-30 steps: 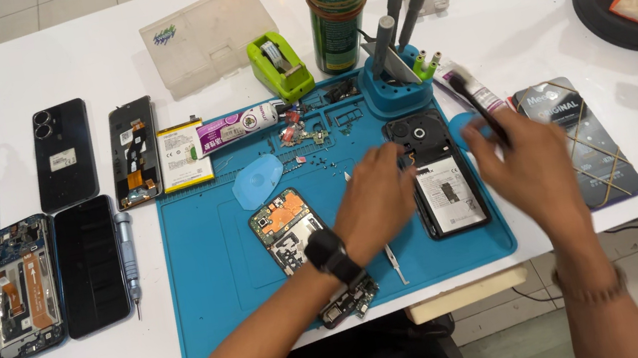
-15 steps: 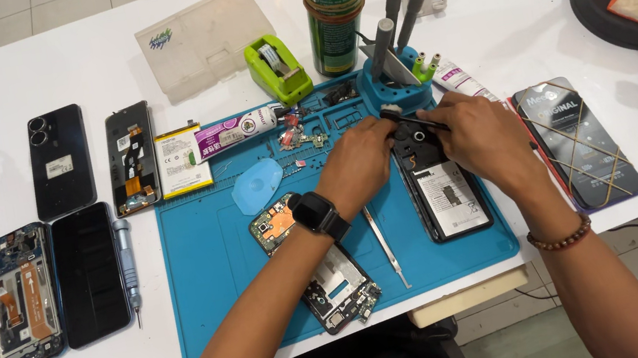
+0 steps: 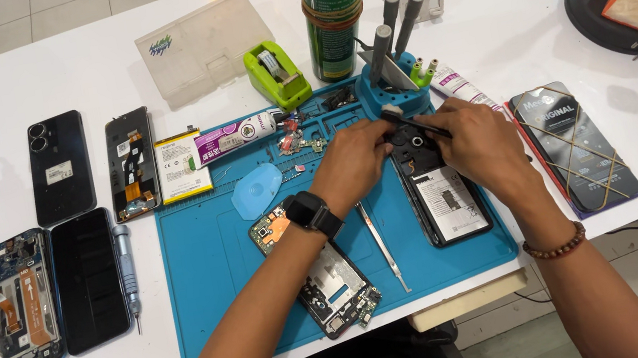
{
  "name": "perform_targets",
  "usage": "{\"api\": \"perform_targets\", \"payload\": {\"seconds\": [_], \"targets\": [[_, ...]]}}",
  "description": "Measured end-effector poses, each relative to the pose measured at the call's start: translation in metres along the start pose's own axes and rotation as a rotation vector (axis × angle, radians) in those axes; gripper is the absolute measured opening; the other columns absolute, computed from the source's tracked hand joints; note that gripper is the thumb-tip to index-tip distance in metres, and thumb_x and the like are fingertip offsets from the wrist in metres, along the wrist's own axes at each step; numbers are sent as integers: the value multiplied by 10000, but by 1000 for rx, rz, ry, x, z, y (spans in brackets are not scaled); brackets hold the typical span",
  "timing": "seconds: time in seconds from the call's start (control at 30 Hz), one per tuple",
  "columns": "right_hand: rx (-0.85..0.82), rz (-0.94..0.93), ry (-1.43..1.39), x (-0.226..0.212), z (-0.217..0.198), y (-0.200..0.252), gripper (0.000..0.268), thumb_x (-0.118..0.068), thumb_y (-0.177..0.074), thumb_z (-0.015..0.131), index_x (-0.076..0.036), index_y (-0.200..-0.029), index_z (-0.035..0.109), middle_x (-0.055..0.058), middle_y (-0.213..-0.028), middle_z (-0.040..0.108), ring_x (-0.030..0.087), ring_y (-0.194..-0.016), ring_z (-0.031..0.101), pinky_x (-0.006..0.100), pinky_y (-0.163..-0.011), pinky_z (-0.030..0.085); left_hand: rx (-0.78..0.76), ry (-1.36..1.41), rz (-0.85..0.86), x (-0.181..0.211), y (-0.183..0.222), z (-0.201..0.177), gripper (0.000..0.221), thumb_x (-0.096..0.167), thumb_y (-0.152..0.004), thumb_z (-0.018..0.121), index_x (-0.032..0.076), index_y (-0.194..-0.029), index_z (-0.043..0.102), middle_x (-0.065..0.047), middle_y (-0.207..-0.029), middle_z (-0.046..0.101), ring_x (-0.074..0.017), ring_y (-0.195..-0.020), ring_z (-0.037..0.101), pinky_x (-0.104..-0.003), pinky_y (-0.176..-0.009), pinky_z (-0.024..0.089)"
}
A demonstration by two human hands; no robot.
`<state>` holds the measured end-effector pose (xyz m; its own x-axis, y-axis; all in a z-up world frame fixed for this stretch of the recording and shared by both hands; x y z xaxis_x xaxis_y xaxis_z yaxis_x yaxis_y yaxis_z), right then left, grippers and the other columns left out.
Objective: The person disassembles a smartphone by removing the battery and internal components using tweezers and a screwdriver. They then spray the phone frame with compressed air and scrape residue from the frame using a brush and a precision knife.
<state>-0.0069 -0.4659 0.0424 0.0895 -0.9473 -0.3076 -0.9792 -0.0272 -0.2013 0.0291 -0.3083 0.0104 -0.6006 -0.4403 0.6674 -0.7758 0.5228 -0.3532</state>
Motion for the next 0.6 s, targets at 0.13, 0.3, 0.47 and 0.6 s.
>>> {"api": "perform_targets", "payload": {"seconds": [0.13,0.3,0.47,0.6], "targets": [[4,33,9,0,3,4,274,-157,-878,715,-210,-1137,788,38,-1016,724,327,-833,693,464,-692,553,5,-32,20,1,-1,-1,176,96,-891,685,32,-1043,746,-173,-939,701,-371,-860,684,-463,-811,557],[22,45,65,-1,5,4,231,-165,-888,724,-200,-1104,798,49,-998,733,323,-839,703,454,-711,564,10,29,-94,-8,-1,-3,169,105,-868,706,14,-1006,741,-187,-944,725,-371,-886,697,-464,-821,557],[70,11,101,-5,-7,4,168,-199,-893,748,-179,-1047,811,85,-997,738,345,-844,701,471,-734,559,127,-18,-20,5,10,-28,185,47,-904,671,3,-1075,728,-209,-1000,725,-386,-926,693,-461,-859,561],[121,-56,-40,-19,-19,14,223,-210,-930,712,-65,-1095,748,157,-1000,712,347,-858,702,457,-739,556,146,57,-86,2,35,-76,237,115,-888,716,22,-1105,721,-153,-946,761,-304,-848,740,-409,-789,586]]}}
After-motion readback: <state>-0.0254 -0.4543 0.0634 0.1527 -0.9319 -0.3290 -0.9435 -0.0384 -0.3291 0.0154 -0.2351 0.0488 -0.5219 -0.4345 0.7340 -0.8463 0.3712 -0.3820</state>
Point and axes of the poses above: each hand's wrist, its own y-axis away from the middle knuckle, its own z-axis out of the palm, x = y × z, the point moved 7 cm from there along -y, towards the middle knuckle
